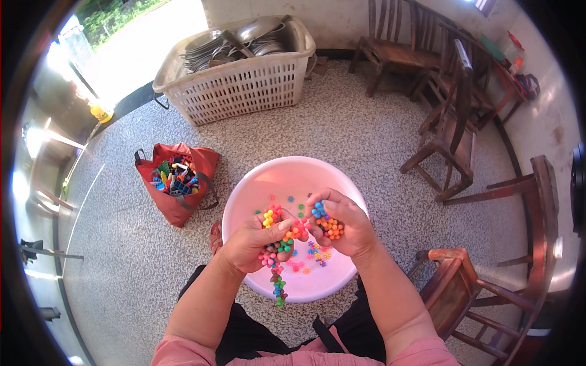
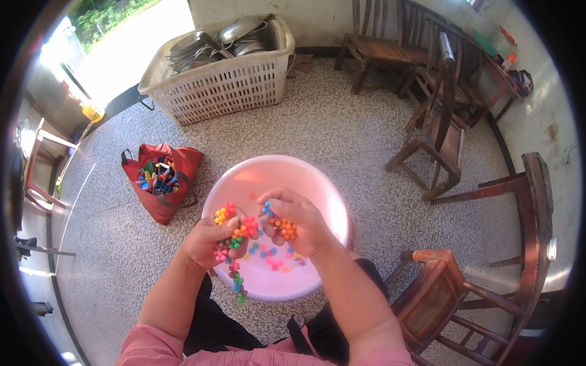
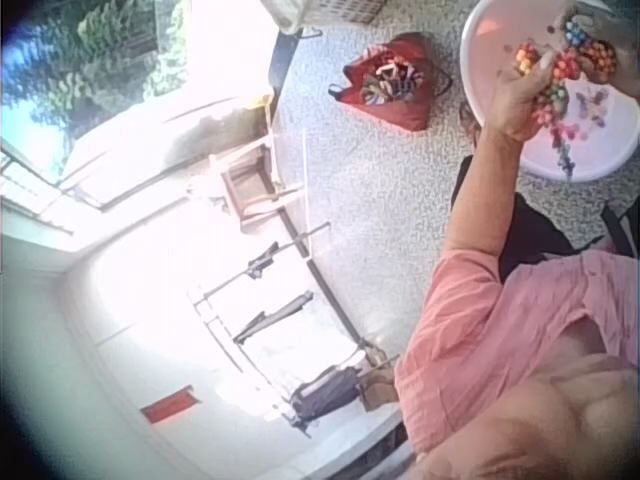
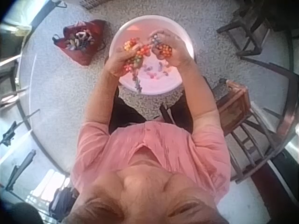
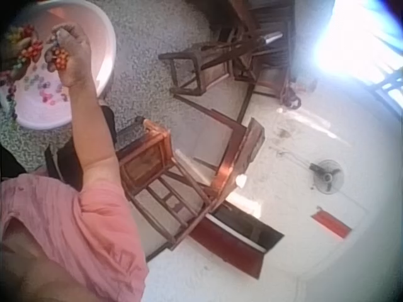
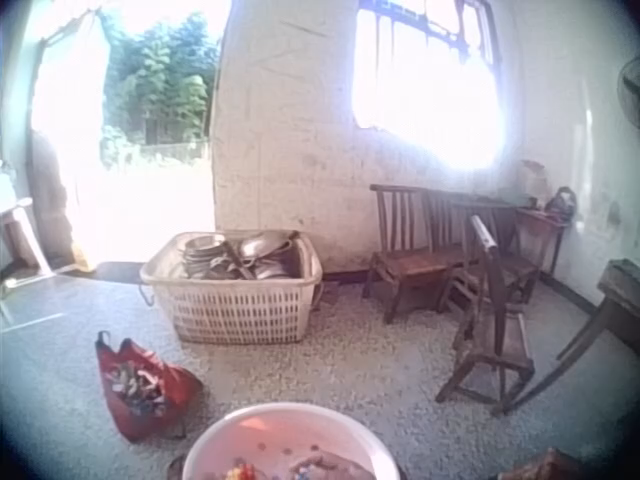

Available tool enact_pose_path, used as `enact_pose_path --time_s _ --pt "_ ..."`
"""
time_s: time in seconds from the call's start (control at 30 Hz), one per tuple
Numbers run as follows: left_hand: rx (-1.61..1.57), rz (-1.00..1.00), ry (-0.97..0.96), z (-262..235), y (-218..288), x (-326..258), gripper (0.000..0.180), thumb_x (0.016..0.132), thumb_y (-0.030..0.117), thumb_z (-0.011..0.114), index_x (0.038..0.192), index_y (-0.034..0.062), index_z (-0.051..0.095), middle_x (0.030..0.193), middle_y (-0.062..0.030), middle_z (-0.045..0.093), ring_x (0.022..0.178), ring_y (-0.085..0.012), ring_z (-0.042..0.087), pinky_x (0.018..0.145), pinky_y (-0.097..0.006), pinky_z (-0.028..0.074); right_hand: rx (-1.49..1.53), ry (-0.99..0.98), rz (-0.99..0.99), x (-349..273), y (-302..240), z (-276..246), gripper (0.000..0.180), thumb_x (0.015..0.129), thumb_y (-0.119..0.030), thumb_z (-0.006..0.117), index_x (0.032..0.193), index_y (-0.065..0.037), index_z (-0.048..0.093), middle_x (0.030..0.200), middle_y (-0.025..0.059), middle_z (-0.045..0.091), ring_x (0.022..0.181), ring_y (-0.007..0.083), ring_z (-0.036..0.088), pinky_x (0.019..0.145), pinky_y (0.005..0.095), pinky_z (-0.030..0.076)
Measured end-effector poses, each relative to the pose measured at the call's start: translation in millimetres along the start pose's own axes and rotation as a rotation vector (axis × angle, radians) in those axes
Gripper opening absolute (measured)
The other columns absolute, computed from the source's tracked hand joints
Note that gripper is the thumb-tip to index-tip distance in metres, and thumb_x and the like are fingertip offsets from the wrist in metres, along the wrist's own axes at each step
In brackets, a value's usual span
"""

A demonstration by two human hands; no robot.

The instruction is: Assembling a structure using colorful plastic flower-shaped building blocks.

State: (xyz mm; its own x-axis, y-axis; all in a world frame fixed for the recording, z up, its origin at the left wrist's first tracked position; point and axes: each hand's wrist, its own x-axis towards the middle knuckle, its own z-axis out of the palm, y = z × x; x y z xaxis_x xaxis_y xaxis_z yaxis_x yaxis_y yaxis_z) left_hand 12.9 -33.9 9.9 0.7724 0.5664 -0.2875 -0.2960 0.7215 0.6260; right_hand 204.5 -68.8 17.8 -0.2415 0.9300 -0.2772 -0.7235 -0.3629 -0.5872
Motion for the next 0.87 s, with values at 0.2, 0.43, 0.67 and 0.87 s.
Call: enact_pose_path --time_s 0.2,0.43,0.67,0.87 --pt "0.163 -0.04 0.168 7.7 -0.7 3.3 0.023 0.086 0.021 0.058 0.096 0.0013 0.051 0.082 -0.0125 0.06 0.054 -0.0098 0.052 0.049 -0.021 0.042 -0.564 -0.049 0.025 2.7 6.7 -8.5 0.02 0.082 -0.02 0.063 0.09 -0.002 0.059 0.062 0.0017 0.054 0.049 0.0057 0.048 0.04 0.0181 0.038" --pt "0.135 -0.065 0.078 1.0 1.0 4.3 0.021 0.087 0.017 0.057 0.098 0.0005 0.052 0.079 -0.0102 0.059 0.055 -0.0093 0.051 0.048 -0.02 0.041 -0.652 0.005 -0.026 2.2 4.7 -9.0 0.015 0.084 -0.017 0.06 0.088 -0.003 0.059 0.062 0.0004 0.053 0.049 0.0041 0.047 0.041 0.0175 0.037" --pt "0.145 0.099 0.14 7.2 -6.4 9.1 0.02 0.087 0.016 0.056 0.099 0.0006 0.054 0.079 -0.0104 0.06 0.055 -0.0106 0.053 0.048 -0.02 0.041 -0.221 0.181 -0.117 4.9 15.2 -9.0 0.012 0.087 -0.016 0.054 0.09 -0.004 0.055 0.073 0.004 0.055 0.052 0.0076 0.049 0.043 0.0191 0.037" --pt "-0.019 0.027 0.087 5.5 0.2 5.0 0.024 0.085 0.019 0.058 0.102 0.0013 0.053 0.082 -0.0138 0.061 0.056 -0.0146 0.056 0.05 -0.022 0.044 -0.152 0.024 -0.091 3.2 1.9 -14.0 0.022 0.086 -0.02 0.055 0.103 -0.006 0.052 0.085 0.0088 0.058 0.057 0.0165 0.055 0.045 0.0258 0.042"
